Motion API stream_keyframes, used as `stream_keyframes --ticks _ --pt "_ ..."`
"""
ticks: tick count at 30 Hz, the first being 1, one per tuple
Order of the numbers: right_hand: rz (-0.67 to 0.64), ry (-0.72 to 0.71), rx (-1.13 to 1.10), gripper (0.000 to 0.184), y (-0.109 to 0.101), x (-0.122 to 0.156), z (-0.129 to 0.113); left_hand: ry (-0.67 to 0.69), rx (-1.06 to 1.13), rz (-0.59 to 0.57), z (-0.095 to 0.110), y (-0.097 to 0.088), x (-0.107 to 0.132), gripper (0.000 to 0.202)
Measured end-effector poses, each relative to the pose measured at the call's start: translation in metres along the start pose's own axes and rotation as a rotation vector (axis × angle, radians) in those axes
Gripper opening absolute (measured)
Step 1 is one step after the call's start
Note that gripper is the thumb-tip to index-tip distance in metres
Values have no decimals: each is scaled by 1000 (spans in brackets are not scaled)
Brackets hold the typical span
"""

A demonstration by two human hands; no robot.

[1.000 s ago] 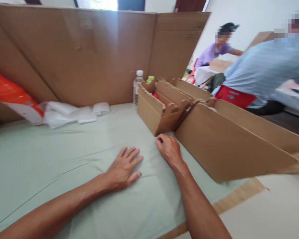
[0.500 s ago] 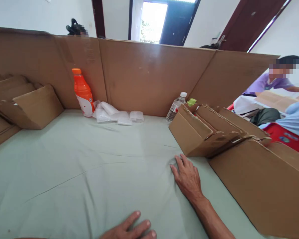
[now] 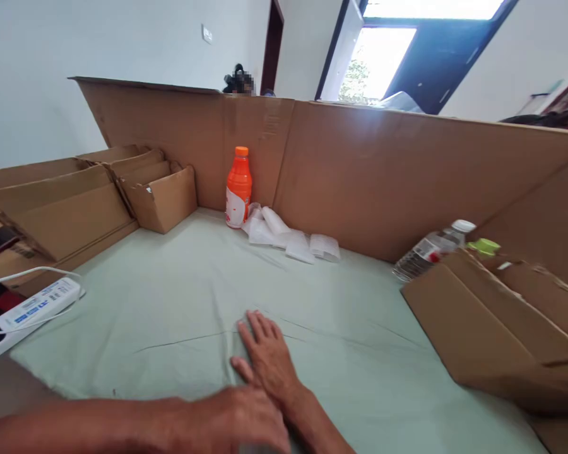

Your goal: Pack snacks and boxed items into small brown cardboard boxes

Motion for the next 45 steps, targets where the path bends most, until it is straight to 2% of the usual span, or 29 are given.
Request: stream_keyframes --ticks 2,4,6,9,13,15,18,22,24,26,28,31,33,35,37,41,43,45 --pt "-27 -96 -156 54 10 -24 -38 -211 14 272 -21 -67 2 35" --pt "-33 -167 -305 57 7 -38 -64 -325 -82 520 -39 -133 14 33" --pt "-87 -221 -394 64 1 -42 -78 -393 -286 675 -57 -193 28 34" --pt "-186 -248 -418 65 -3 -41 -79 -506 -779 770 -89 -278 41 41" --pt "-155 -260 -424 66 6 -40 -67 -635 -977 890 -128 -380 42 53" --pt "-115 -284 -425 67 13 -39 -64 -741 -1135 894 -141 -419 42 53" --pt "-51 -318 -435 66 17 -40 -63 -846 -1200 869 -157 -452 44 39" --pt "-7 -312 -470 62 8 -42 -63 -950 -1159 819 -172 -464 55 39" --pt "11 -281 -492 54 3 -42 -62 -972 -1152 799 -170 -460 62 37" --pt "102 -191 -525 43 -3 -41 -55 -962 -1149 788 -158 -447 69 28" --pt "267 6 -573 33 -9 -39 -36 -920 -1141 770 -139 -426 78 27" --pt "481 410 -671 30 -10 -33 2 -778 -1107 731 -98 -378 91 28" --pt "552 637 -755 36 -6 -29 22 -527 -1049 741 -61 -344 94 26" --pt "576 776 -832 48 -3 -26 31 -401 -968 740 -32 -316 98 26" --pt "556 805 -885 56 0 -26 31 -381 -879 749 -11 -299 100 25" --pt "526 626 -911 52 -3 -28 15 -312 -790 766 16 -280 92 25" --pt "528 572 -879 49 -6 -27 10 -262 -834 839 27 -276 96 25" --pt "532 558 -847 47 -8 -27 10 -277 -904 978 32 -275 111 36"
Point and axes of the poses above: each hand's wrist, its own x-axis away from the middle knuckle, its own y-axis out of the palm, z = x × y, the point moved 7 cm from there along -x, towards the middle knuckle, and after that the axes turned 12 degrees about z, right-handed, at the moved point
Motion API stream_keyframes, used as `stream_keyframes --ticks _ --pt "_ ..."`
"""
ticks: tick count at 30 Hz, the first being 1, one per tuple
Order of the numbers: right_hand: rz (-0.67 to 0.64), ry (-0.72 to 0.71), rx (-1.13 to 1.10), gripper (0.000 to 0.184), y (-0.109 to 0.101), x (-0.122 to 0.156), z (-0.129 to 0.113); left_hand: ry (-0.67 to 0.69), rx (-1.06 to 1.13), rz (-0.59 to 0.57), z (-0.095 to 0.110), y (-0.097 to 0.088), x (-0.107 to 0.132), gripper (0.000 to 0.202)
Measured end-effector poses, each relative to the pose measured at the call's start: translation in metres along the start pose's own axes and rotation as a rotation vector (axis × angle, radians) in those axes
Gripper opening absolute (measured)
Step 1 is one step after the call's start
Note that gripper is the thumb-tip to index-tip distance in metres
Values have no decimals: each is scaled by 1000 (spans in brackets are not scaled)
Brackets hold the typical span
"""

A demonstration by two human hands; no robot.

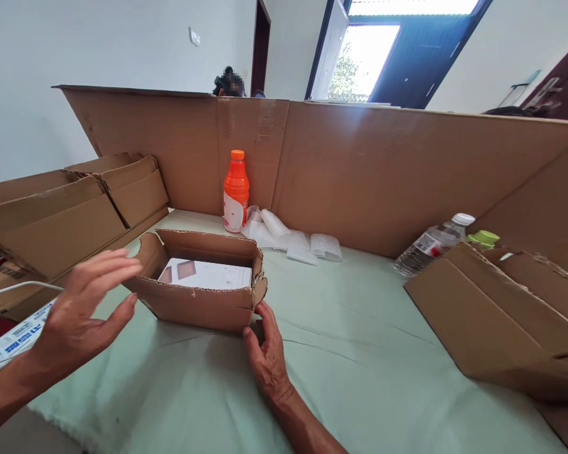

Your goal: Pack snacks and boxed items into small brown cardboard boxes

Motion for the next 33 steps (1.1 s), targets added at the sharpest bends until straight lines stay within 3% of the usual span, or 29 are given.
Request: stream_keyframes --ticks 2,4,7,9,11,14,18,25,29,33 --pt "-8 -16 10 46 0 -2 -2 -150 -46 100 -20 -9 15 56" --pt "-28 -21 16 46 2 -4 -4 -379 8 101 -48 -5 37 71" --pt "-64 7 27 47 6 -3 -5 -732 216 -69 -84 24 76 78" --pt "-76 40 32 49 7 0 -6 -906 322 -239 -92 49 101 73" --pt "-73 64 19 51 7 2 -7 -993 354 -343 -91 66 116 66" --pt "-68 71 -24 52 4 -1 -11 -1009 321 -337 -88 78 118 61" --pt "-58 91 34 52 -7 -20 -9 -967 322 -319 -80 98 98 57" --pt "9 55 327 44 -39 -92 11 -894 394 -315 -63 173 61 51" --pt "4 14 405 44 -61 -113 30 -899 461 -284 -61 205 71 54" --pt "29 -28 587 36 -99 -132 51 -871 418 -255 -65 209 88 54"
Point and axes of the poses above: each hand's wrist, its own x-axis away from the middle knuckle, its own y-axis out of the palm, z = x × y, the point moved 7 cm from there along -x, towards the middle knuckle, and after that the axes turned 12 degrees about z, right-handed, at the moved point
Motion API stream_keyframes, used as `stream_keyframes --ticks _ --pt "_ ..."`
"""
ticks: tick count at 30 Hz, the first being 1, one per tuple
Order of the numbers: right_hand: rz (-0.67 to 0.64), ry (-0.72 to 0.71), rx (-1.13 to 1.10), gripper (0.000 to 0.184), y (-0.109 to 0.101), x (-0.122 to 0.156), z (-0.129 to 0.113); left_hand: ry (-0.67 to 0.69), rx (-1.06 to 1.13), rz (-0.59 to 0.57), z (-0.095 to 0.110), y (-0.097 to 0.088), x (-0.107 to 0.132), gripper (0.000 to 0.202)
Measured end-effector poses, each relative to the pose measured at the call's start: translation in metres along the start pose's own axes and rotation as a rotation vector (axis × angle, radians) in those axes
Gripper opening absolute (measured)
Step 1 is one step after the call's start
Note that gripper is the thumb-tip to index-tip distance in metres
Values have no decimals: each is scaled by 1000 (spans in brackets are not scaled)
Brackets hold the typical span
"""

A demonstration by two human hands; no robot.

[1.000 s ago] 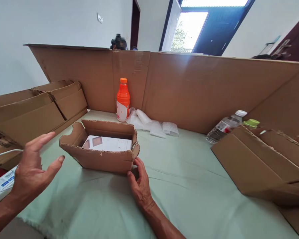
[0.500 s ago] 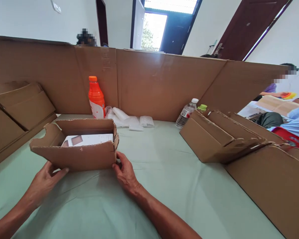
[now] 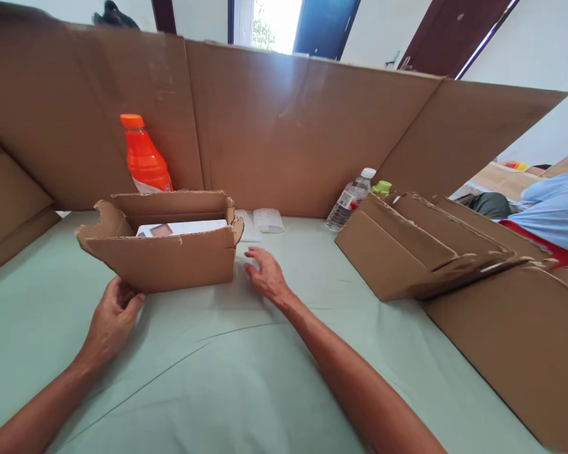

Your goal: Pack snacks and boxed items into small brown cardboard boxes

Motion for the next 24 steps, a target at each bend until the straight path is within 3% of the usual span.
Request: stream_keyframes --ticks 7,11,14,17,20,22,24 --pt "50 -9 295 39 -11 -83 52 28 -110 13 -7 -5 2 52" --pt "143 30 329 45 -24 -99 56 36 -65 23 -11 -4 0 59" --pt "277 38 302 45 -58 -80 45 35 -44 31 -14 -3 0 65" --pt "399 52 246 40 -104 -42 27 38 9 26 -15 0 -2 70" --pt "482 123 -21 34 -144 6 8 42 43 31 -13 0 -4 73" --pt "478 211 -289 32 -156 36 -4 87 -8 83 -5 -5 -4 74" --pt "408 318 -487 33 -155 63 -19 222 -107 176 14 -15 4 74"
Point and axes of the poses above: each hand's wrist, its own x-axis away from the middle knuckle, its own y-axis out of the palm, z = x × y, the point moved 7 cm from there along -x, towards the middle knuckle, and after that the axes turned 12 degrees about z, right-handed, at the moved point
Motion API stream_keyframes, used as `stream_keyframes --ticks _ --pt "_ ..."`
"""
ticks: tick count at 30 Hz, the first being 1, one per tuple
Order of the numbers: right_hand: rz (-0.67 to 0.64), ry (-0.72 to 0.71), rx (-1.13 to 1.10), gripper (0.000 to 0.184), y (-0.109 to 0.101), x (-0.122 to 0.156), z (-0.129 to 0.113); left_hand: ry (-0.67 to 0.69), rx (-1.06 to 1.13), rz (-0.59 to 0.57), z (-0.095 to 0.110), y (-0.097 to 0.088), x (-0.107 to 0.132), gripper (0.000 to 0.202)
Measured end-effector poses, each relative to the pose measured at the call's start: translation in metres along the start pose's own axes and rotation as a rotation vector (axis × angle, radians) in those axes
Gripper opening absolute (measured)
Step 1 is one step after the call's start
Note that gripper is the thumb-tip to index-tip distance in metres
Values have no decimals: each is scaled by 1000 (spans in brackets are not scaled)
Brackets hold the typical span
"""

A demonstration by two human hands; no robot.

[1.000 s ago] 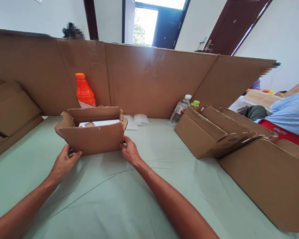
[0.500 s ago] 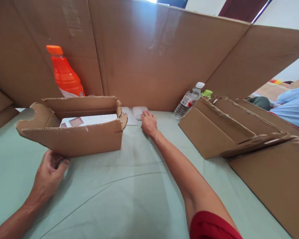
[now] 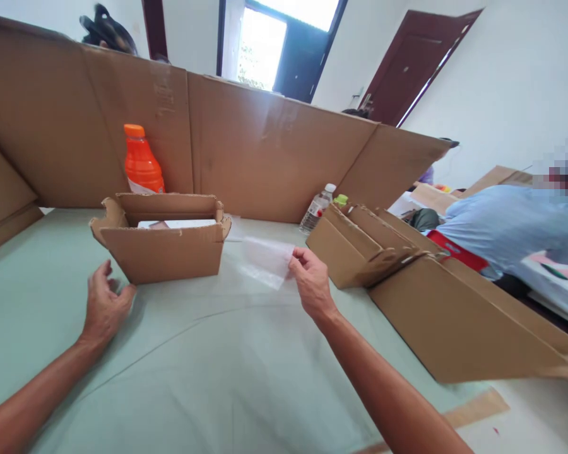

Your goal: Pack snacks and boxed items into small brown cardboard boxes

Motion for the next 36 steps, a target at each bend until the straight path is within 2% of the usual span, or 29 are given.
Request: stream_keyframes --ticks 2,3,4,6,8,10,12,13,15,17,21,23,25,28,31,36 --pt "-75 154 -87 36 2 29 -4 178 -71 67 27 -16 11 73" --pt "-113 230 -125 37 4 43 -6 247 -73 64 41 -24 20 72" --pt "-148 301 -161 38 8 57 -8 287 -57 28 54 -30 31 70" --pt "-218 420 -234 38 18 84 -13 255 13 -125 72 -37 57 69" --pt "-285 501 -304 38 30 110 -19 97 142 -349 80 -37 89 74" --pt "-316 559 -387 37 43 132 -21 -131 338 -572 84 -34 124 85" --pt "-310 639 -474 33 55 150 -15 -370 586 -735 89 -32 157 97" --pt "-303 692 -510 31 60 158 -9 -479 697 -782 92 -33 171 101" --pt "-306 798 -550 29 70 172 6 -651 840 -792 96 -35 191 104" --pt "-356 883 -550 34 75 184 20 -761 873 -719 95 -40 203 98" --pt "-516 995 -434 49 72 206 38 -873 682 -554 76 -48 216 99" --pt "-575 965 -355 54 64 211 41 -887 568 -494 66 -51 216 100" --pt "-625 869 -262 59 58 210 41 -880 508 -454 60 -53 214 95" --pt "-771 674 -58 54 55 205 37 -855 405 -518 60 -55 211 80" --pt "-935 421 211 45 59 198 29 -843 288 -602 62 -58 210 64" --pt "-998 -107 618 36 76 184 6 -848 266 -652 71 -65 214 58"
Point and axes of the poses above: each hand's wrist, its own x-axis away from the middle knuckle, its own y-axis out of the palm, z = x × y, the point moved 7 cm from there along -x, towards the middle knuckle, and after that the axes turned 12 degrees about z, right-handed, at the moved point
